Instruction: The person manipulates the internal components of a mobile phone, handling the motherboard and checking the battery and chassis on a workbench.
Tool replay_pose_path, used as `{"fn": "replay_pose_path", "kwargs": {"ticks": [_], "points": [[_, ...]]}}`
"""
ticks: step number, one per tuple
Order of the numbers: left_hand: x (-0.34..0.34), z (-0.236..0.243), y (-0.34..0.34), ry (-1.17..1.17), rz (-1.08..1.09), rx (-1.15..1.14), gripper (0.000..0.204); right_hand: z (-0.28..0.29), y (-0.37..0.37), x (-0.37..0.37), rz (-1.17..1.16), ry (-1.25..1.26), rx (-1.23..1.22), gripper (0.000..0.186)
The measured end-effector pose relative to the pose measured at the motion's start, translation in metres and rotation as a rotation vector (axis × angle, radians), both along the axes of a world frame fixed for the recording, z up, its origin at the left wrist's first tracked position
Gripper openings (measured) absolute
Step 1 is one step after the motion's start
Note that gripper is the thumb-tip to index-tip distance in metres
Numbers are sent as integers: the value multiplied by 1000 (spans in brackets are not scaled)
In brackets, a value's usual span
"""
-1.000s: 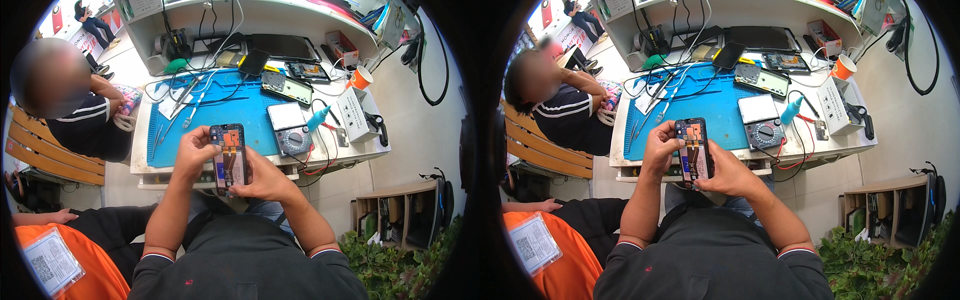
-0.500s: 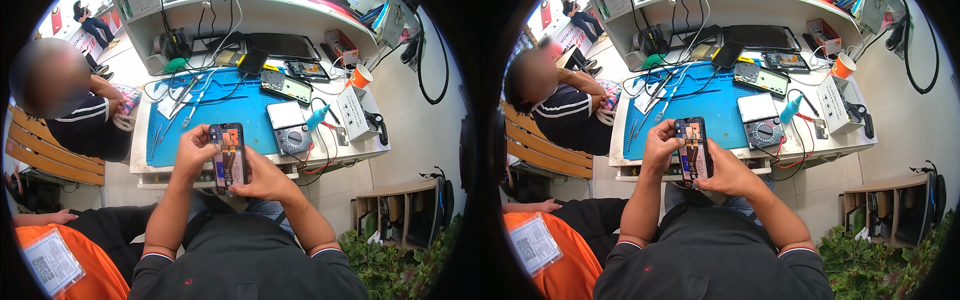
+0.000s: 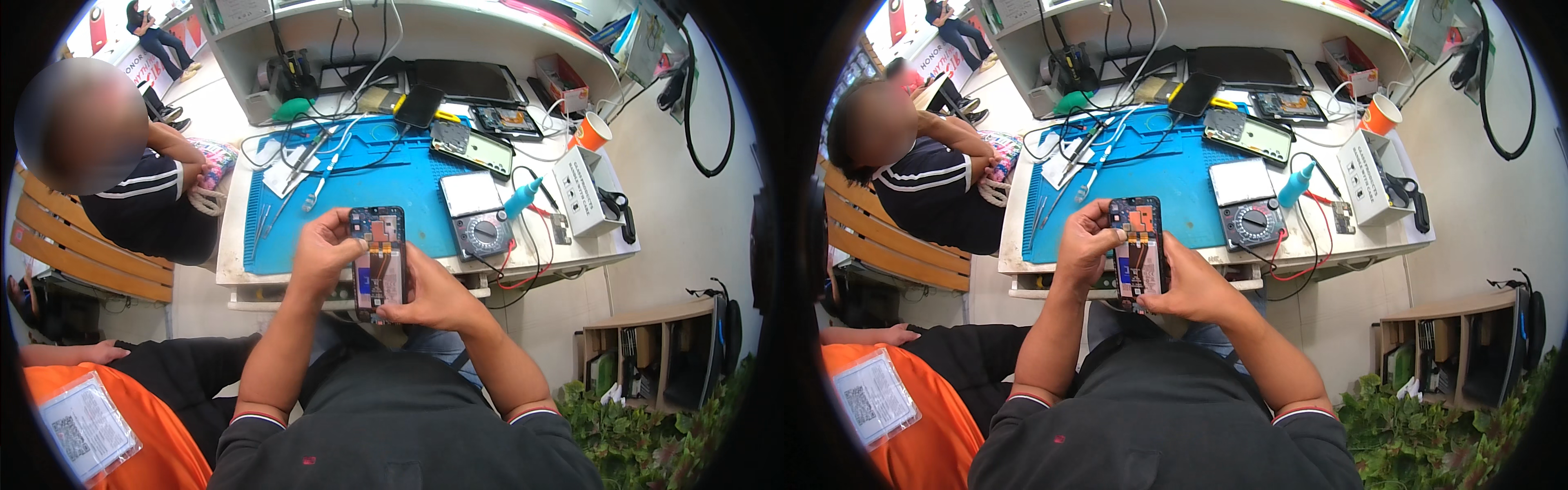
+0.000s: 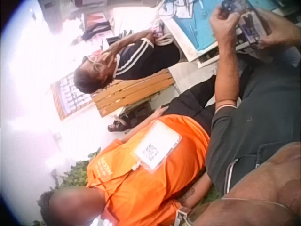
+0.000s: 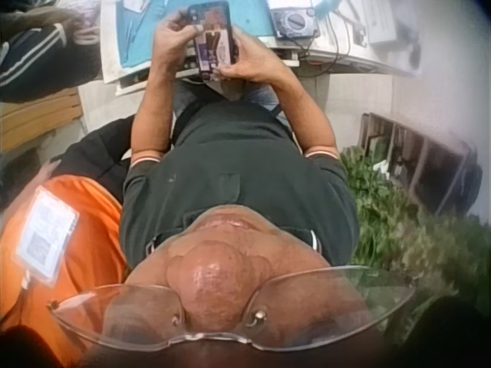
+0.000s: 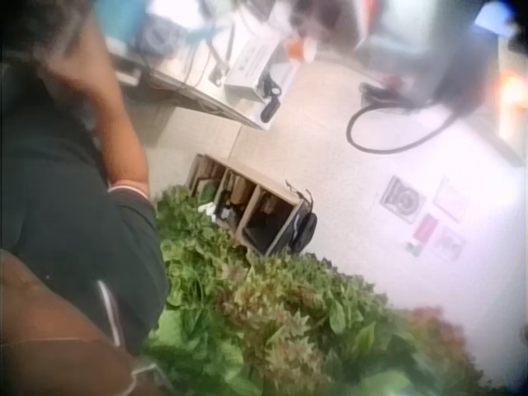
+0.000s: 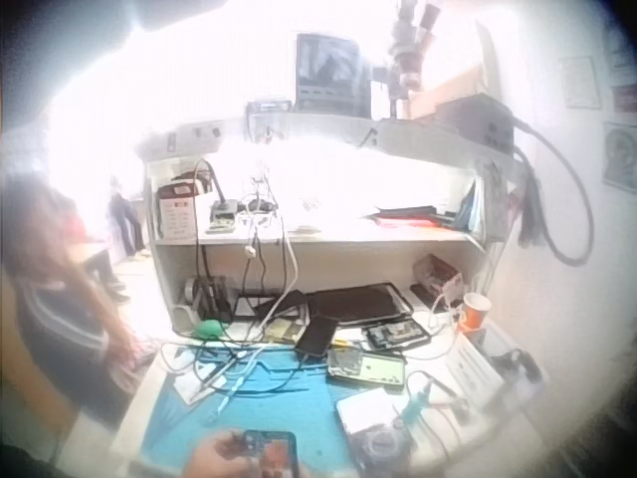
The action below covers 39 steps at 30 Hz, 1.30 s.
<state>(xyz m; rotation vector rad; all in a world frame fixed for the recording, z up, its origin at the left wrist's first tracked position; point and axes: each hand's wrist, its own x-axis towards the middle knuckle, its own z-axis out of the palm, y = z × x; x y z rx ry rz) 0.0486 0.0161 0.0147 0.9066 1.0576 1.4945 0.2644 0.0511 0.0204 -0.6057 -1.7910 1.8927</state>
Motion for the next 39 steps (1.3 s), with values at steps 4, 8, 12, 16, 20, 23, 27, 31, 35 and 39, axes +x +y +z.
{"fn": "replay_pose_path", "kwargs": {"ticks": [4, 8, 12, 16, 20, 23, 27, 31, 35, 39], "points": [[-1, 2, -5, 46, -18, -44, 37, -4, -5, -2, 53, 132, -199, 90], [-3, 1, -7, 61, -19, -99, 38, -7, -8, -5, 14, 150, -299, 77], [-6, -11, -10, 43, -15, -121, 39, -14, -10, -9, -31, 141, -412, 52], [-7, -10, -15, -2, -29, -145, 41, -19, -11, -13, -57, 165, -437, 45], [-10, -5, -20, -32, -46, -190, 47, -21, -9, -12, -41, 163, -429, 48], [-16, -12, -23, 24, -102, -82, 55, -26, -8, -13, -45, 176, -422, 47], [-13, -9, -38, -3, -196, -169, 74, -18, -8, -11, -70, 169, -461, 44], [-13, -4, -41, -38, -203, -176, 75, -15, -8, -9, -63, 183, -500, 50], [-20, -2, -44, -60, -226, -148, 76, -7, -10, -5, 62, 105, -633, 48], [-26, 2, -45, -39, -263, -124, 77, -5, -22, -3, 148, 37, -644, 47]]}}
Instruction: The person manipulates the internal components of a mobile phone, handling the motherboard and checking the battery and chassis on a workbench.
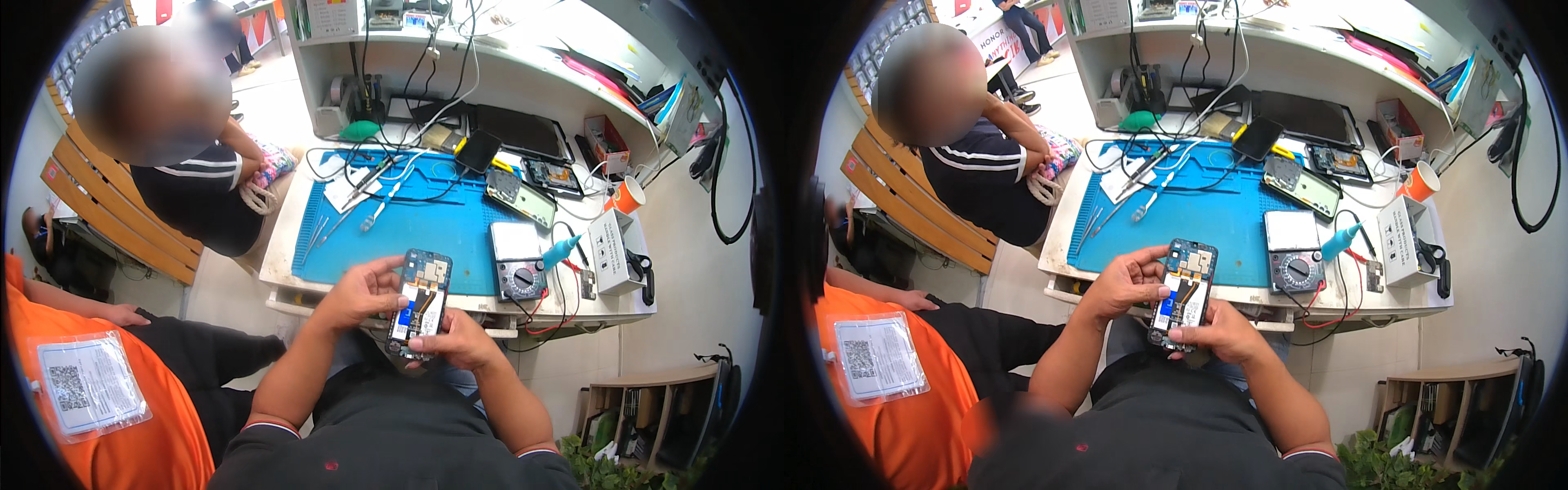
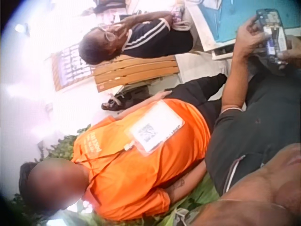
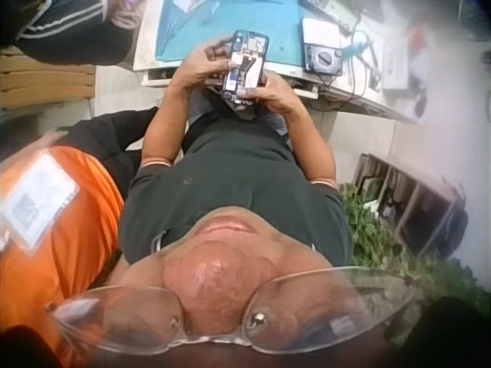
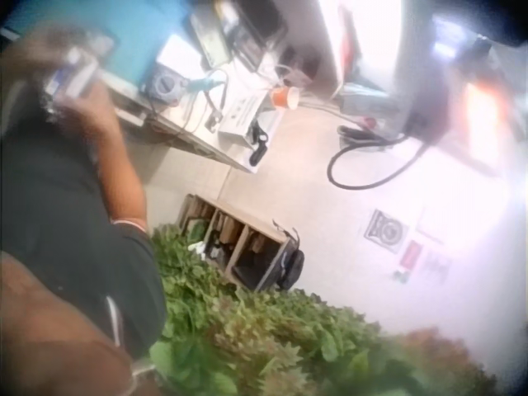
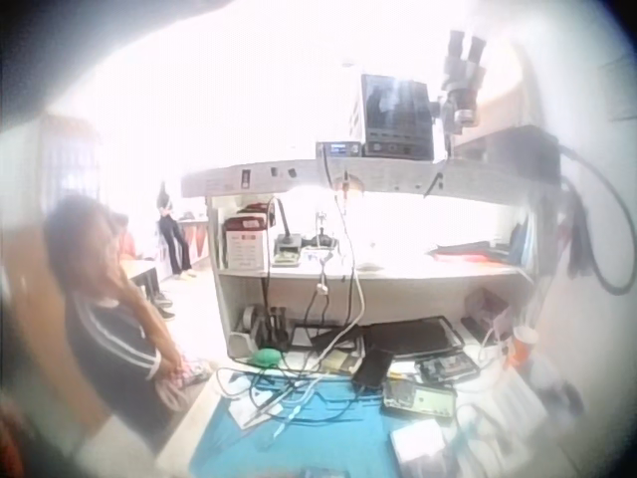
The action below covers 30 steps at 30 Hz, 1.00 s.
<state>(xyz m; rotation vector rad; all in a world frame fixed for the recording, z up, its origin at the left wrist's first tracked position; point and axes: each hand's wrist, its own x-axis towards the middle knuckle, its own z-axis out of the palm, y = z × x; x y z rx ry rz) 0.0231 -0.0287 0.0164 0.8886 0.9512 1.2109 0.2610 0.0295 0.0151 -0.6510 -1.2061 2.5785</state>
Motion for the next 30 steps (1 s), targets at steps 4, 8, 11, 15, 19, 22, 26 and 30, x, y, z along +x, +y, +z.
{"fn": "replay_pose_path", "kwargs": {"ticks": [4, 8, 11, 15, 19, 22, 26, 30], "points": [[1, 2, 2, 8, -24, 12, 78, 2, -5, 4, 21, -66, 60, 34], [1, 0, 3, 21, -95, 29, 77, 1, -9, 5, 39, -113, 80, 37], [0, -4, 6, 26, -167, 37, 78, -2, -14, 8, 22, -122, 64, 39], [4, 1, 6, 13, -105, -18, 75, 7, -13, 9, 6, -129, 81, 41], [-6, 10, 8, 131, -67, -15, 69, 15, -8, 9, 1, -107, 106, 40], [-24, 36, 23, 340, 153, 62, 57, 15, -3, 17, -29, -114, 128, 38], [-76, 57, 71, 543, 339, 216, 48, 15, -5, 26, -176, -139, 168, 37], [-144, 75, 118, 690, 581, 256, 38, 10, -10, 45, -264, -102, 170, 34]]}}
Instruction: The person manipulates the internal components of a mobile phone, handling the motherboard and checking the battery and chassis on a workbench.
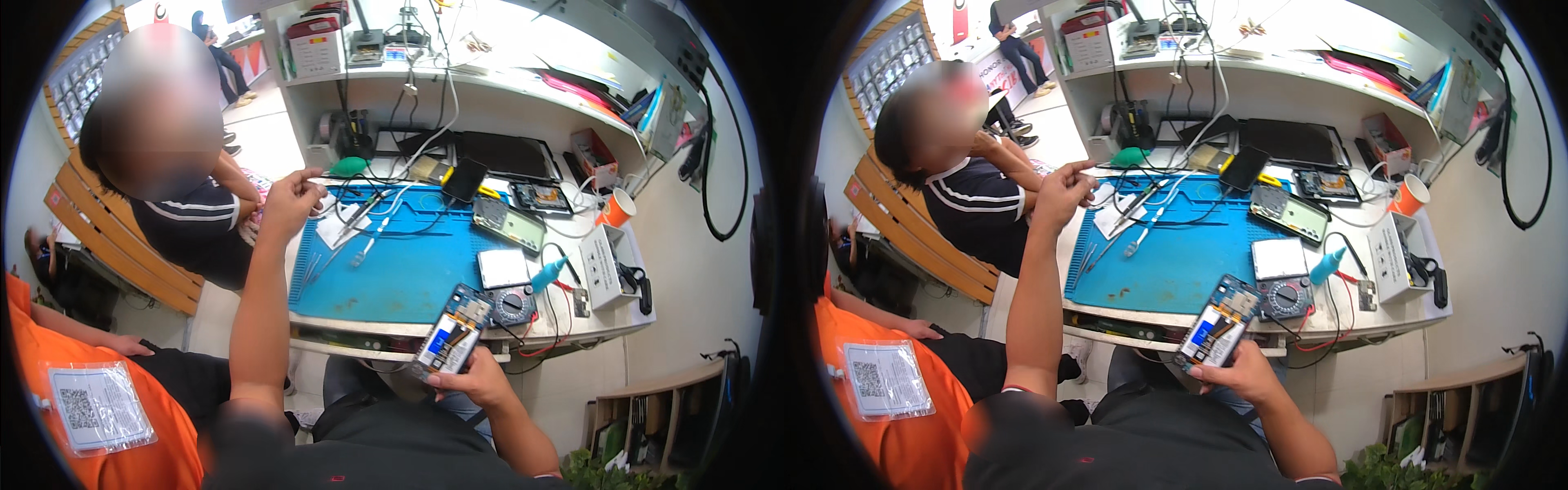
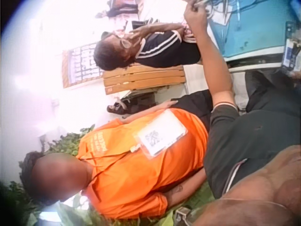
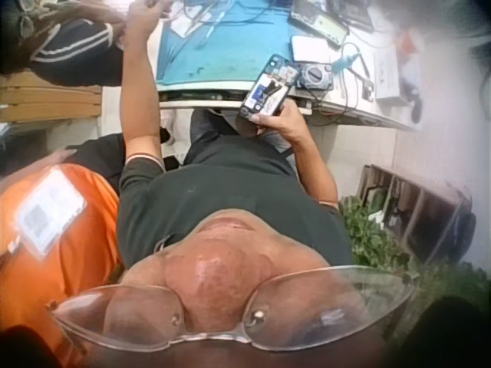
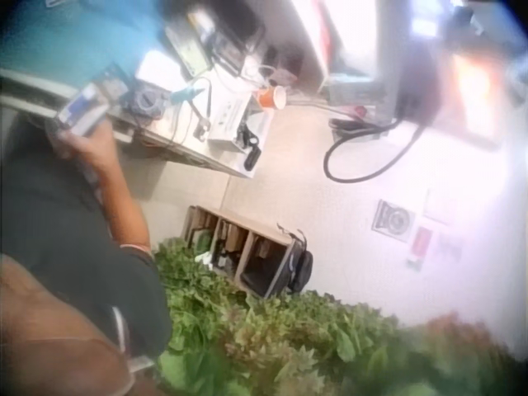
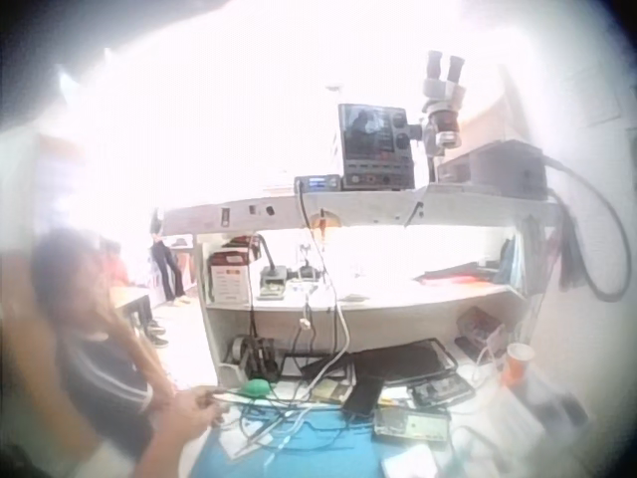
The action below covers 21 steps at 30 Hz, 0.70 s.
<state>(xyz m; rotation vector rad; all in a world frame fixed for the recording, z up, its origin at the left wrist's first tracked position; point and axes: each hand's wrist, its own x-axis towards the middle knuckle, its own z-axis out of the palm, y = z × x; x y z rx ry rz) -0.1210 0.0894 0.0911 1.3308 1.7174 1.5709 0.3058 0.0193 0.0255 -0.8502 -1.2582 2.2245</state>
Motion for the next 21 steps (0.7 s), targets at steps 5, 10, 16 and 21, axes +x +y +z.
{"fn": "replay_pose_path", "kwargs": {"ticks": [5, 10, 16, 21], "points": [[-80, -27, 31, 448, 221, -226, 39, -3, -1, 14, -1, -39, -17, 29], [-49, -36, 48, 851, 235, -200, 31, 2, 4, 13, 0, -36, -30, 30], [-27, -35, 77, 1026, 109, -350, 26, 6, 19, 3, 15, -4, -13, 31], [-39, -31, 75, 952, 239, -208, 22, 13, 30, -6, -35, 75, 28, 31]]}}
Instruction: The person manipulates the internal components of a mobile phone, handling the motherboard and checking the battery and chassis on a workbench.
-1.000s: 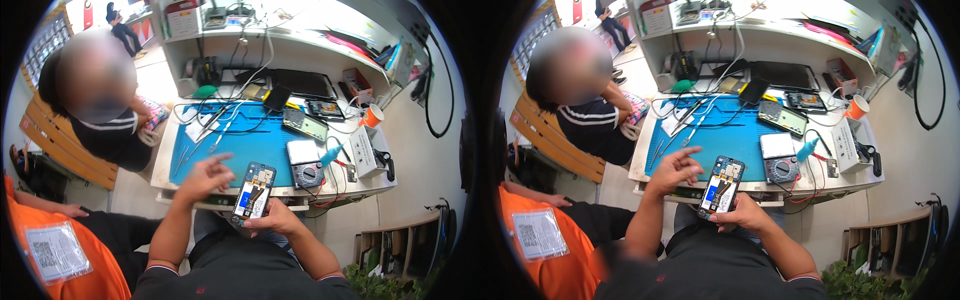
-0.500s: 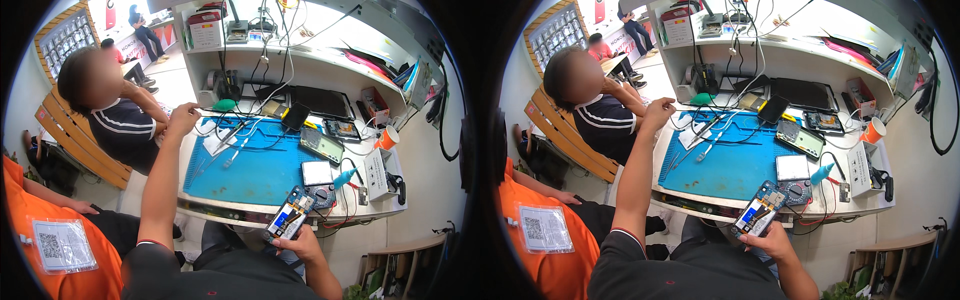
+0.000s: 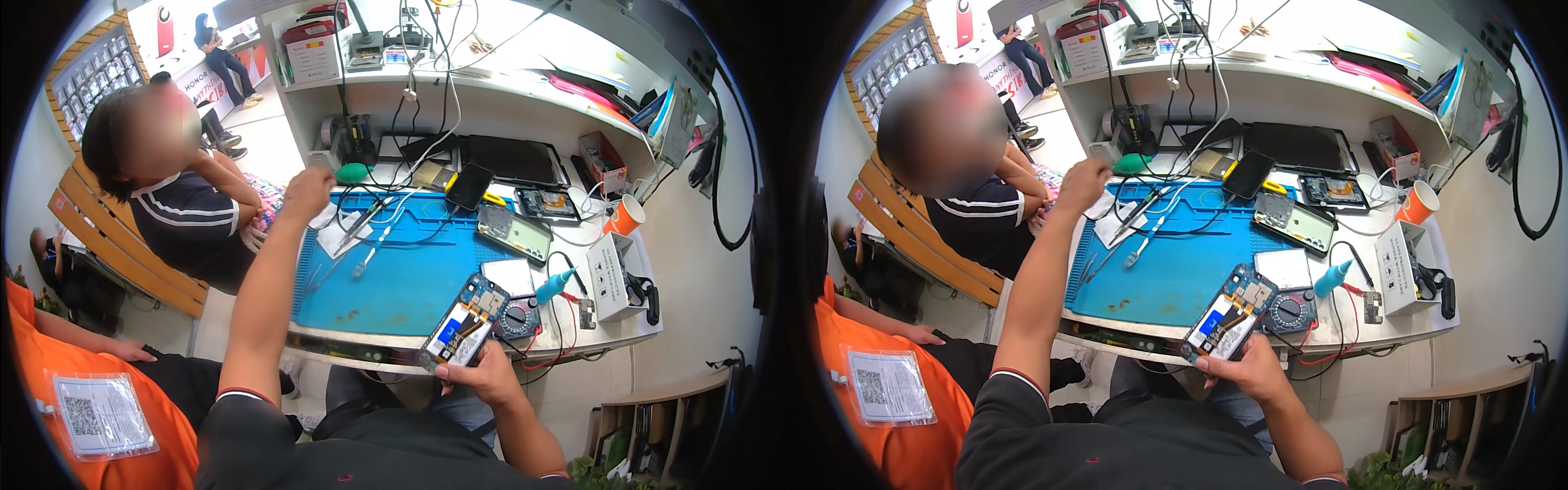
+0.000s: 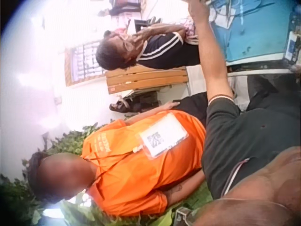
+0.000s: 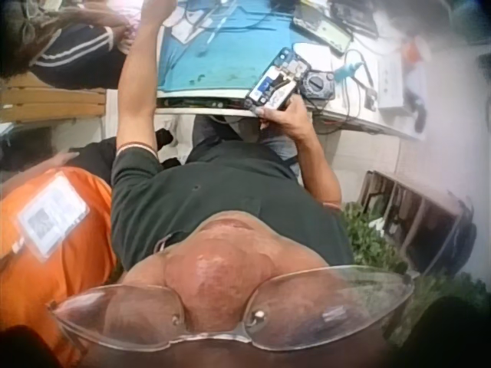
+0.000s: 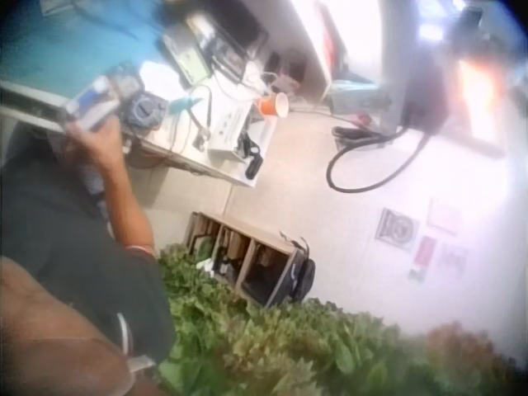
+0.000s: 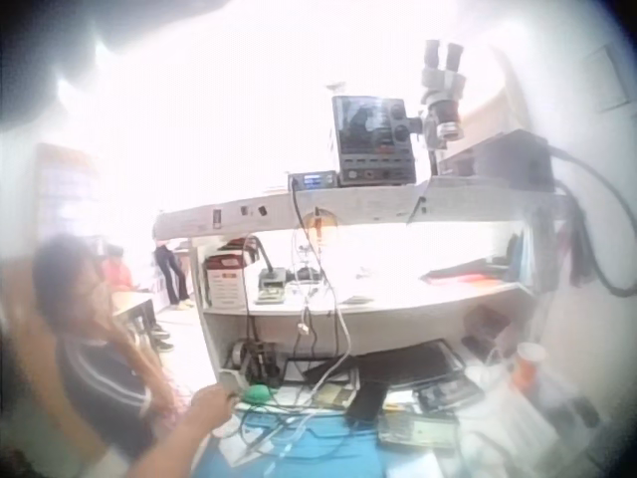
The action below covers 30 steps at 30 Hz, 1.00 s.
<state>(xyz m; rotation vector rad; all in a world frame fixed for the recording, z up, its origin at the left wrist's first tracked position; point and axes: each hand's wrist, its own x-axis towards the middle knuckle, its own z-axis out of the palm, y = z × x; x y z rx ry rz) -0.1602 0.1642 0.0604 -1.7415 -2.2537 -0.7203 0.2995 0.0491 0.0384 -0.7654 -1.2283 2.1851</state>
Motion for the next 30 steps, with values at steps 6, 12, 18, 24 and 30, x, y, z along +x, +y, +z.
{"fn": "replay_pose_path", "kwargs": {"ticks": [6, 12, 18, 24, 30], "points": [[8, 41, -32, -1042, -349, 389, 26, 7, 24, -29, -90, 66, 24, 31], [125, 64, -133, -1049, -501, 250, 22, 2, 55, -63, -156, 171, -81, 24], [197, 16, -174, -700, -467, 253, 10, -1, 59, -73, -221, 207, -148, 22], [219, 1, -173, -590, -374, 422, 11, -6, 53, -75, -272, 212, -138, 21], [219, -8, -171, -523, -362, 452, 10, -8, 50, -79, -257, 217, -119, 21]]}}
